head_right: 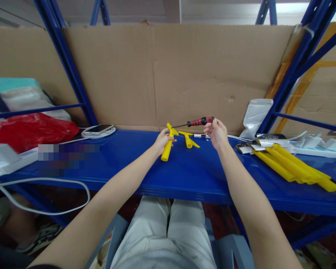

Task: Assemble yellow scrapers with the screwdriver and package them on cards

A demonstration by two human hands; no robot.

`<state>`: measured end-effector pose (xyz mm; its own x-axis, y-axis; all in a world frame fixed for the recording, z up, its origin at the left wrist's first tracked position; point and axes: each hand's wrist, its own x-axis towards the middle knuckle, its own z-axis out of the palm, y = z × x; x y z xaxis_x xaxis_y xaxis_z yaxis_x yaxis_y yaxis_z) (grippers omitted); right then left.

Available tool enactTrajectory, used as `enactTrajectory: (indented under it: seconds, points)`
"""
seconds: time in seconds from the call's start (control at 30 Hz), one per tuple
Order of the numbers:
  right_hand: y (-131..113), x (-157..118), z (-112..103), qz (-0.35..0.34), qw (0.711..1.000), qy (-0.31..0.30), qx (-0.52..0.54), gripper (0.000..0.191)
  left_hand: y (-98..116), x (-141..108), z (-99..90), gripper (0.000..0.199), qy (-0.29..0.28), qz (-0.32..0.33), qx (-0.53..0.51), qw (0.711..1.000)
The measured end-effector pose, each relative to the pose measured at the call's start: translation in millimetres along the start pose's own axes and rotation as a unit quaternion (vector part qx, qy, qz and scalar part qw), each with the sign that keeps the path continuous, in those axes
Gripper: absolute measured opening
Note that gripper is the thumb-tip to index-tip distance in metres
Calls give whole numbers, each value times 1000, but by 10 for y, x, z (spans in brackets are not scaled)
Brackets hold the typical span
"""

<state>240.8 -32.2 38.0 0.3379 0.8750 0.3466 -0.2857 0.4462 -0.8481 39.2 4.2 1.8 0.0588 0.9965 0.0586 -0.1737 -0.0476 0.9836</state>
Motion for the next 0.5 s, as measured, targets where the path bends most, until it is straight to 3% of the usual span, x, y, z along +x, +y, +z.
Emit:
enactTrajectory:
  seconds: [0.2,0.5]
  points:
    - [28,38,-38,-10,1000,15,10,40,-4,3,1,67,2,-2,-1,1000]
    - [36,28,-25,-2,1000,15,9,36,-3,5,4,67,3,2,5,1000]
